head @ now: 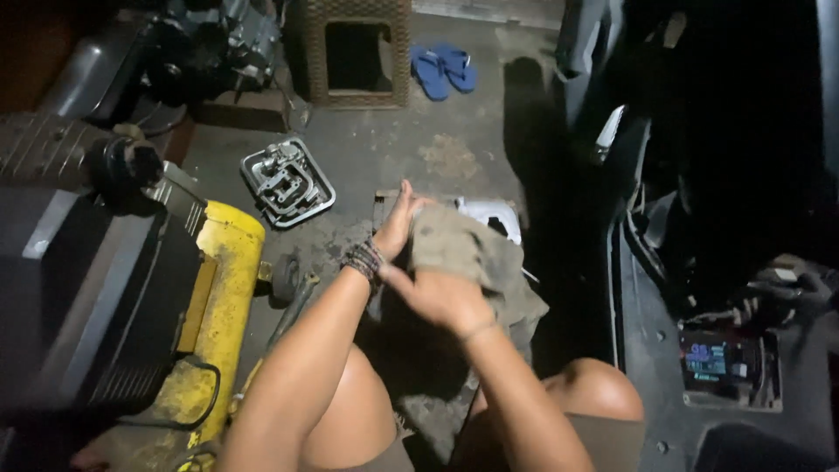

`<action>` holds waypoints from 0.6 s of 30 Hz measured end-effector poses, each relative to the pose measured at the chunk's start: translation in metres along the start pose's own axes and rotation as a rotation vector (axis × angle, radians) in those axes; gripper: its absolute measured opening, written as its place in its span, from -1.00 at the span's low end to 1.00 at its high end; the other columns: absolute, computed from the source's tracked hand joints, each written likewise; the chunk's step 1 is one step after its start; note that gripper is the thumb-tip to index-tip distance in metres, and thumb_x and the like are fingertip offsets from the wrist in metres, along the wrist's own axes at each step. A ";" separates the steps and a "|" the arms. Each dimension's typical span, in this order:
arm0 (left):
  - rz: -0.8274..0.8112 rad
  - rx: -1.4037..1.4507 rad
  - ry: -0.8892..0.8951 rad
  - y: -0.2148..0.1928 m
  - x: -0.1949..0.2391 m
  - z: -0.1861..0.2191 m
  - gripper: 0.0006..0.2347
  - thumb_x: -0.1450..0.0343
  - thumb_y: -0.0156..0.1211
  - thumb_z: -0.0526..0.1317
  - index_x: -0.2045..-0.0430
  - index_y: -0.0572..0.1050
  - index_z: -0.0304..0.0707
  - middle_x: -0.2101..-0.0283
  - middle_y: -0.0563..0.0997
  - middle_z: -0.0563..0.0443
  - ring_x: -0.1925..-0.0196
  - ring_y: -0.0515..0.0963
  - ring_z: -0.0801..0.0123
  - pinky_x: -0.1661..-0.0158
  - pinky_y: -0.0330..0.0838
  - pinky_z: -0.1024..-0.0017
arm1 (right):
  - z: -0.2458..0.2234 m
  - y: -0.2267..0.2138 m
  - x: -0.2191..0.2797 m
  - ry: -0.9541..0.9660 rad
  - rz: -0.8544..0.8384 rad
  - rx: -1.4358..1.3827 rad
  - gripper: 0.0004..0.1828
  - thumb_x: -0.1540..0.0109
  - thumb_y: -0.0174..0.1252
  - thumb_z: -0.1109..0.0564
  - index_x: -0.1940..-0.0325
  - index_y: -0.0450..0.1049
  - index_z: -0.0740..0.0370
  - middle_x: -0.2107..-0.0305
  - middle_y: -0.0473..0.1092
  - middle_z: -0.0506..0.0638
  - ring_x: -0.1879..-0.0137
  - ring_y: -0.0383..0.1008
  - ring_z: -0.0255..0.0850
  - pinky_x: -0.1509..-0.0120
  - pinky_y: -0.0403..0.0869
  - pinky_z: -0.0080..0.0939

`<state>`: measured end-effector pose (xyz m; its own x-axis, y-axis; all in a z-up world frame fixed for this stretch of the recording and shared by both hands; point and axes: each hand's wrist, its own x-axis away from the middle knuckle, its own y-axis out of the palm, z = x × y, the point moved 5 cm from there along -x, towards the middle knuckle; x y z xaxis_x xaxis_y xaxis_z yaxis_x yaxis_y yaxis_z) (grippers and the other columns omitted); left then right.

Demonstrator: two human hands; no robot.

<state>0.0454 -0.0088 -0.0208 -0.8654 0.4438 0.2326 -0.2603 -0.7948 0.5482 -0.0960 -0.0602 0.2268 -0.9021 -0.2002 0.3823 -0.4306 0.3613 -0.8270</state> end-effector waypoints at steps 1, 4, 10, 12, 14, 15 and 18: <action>-0.009 -0.046 0.040 0.020 0.020 0.021 -0.20 -0.45 -0.34 0.46 -0.42 -0.06 -0.19 -0.29 0.13 -0.13 -0.32 0.19 0.17 -0.34 0.07 0.25 | 0.009 0.009 -0.014 -0.004 -0.042 -0.026 0.00 -0.34 -0.34 -0.50 -0.30 0.32 0.52 -0.21 0.33 0.43 -0.40 0.29 0.25 -0.52 0.15 0.29; -0.028 -0.150 0.086 0.053 0.044 0.048 -0.18 -0.50 -0.40 0.39 -0.49 -0.36 -0.22 -0.56 -0.34 -0.16 -0.60 -0.27 0.12 -0.50 -0.44 0.12 | 0.013 0.006 -0.017 -0.040 -0.057 -0.063 -0.01 -0.34 -0.36 -0.47 -0.27 0.36 0.55 -0.17 0.36 0.46 -0.38 0.31 0.28 -0.50 0.19 0.33; -0.048 -0.143 -0.031 -0.012 -0.024 -0.010 -0.16 -0.31 -0.44 0.60 0.10 0.51 -0.16 0.29 0.64 -0.06 0.19 0.63 0.33 0.08 0.48 0.52 | 0.005 0.027 0.024 -0.060 -0.042 0.050 0.01 -0.34 -0.23 -0.50 -0.53 0.01 0.41 -0.41 0.06 0.42 -0.56 0.01 0.25 -0.62 -0.11 0.29; -0.040 -0.103 -0.037 -0.013 -0.024 -0.006 -0.17 -0.29 -0.39 0.62 0.16 0.52 -0.16 0.36 0.64 -0.05 0.28 0.64 0.35 0.16 0.50 0.50 | 0.018 0.044 0.012 -0.058 -0.069 0.089 0.01 -0.34 -0.23 -0.50 -0.54 -0.01 0.37 -0.43 0.03 0.40 -0.57 -0.03 0.23 -0.62 -0.13 0.30; -0.011 -0.013 -0.022 -0.010 -0.009 -0.002 -0.13 -0.36 -0.23 0.56 -0.30 0.27 -0.23 -0.01 0.61 -0.25 -0.05 0.59 0.17 -0.11 0.44 0.36 | 0.045 0.060 -0.016 -0.246 0.383 -0.039 -0.12 -0.31 -0.10 -0.39 -0.42 0.22 0.39 -0.30 0.28 0.32 -0.32 0.31 0.24 -0.39 0.23 0.06; -0.005 -0.012 -0.026 0.005 0.009 0.007 -0.13 -0.36 -0.23 0.56 -0.30 0.27 -0.23 -0.01 0.61 -0.25 -0.05 0.59 0.17 -0.11 0.44 0.36 | 0.036 0.046 -0.017 -0.247 0.377 -0.043 -0.12 -0.31 -0.10 -0.39 -0.42 0.22 0.39 -0.30 0.28 0.32 -0.32 0.31 0.24 -0.39 0.23 0.06; -0.010 -0.083 0.024 0.050 0.045 0.048 -0.12 -0.44 -0.33 0.48 -0.50 -0.39 -0.09 -0.57 -0.23 -0.18 -0.58 -0.13 0.09 -0.51 -0.29 0.10 | 0.014 0.014 -0.021 -0.056 -0.007 -0.007 -0.06 -0.34 -0.31 -0.47 -0.47 0.18 0.37 -0.34 0.25 0.32 -0.49 0.20 0.20 -0.57 0.09 0.29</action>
<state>0.0140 -0.0084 0.0559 -0.8726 0.4423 0.2073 -0.3025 -0.8225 0.4816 -0.0828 -0.0640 0.2016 -0.8964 -0.2533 0.3638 -0.4369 0.3661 -0.8216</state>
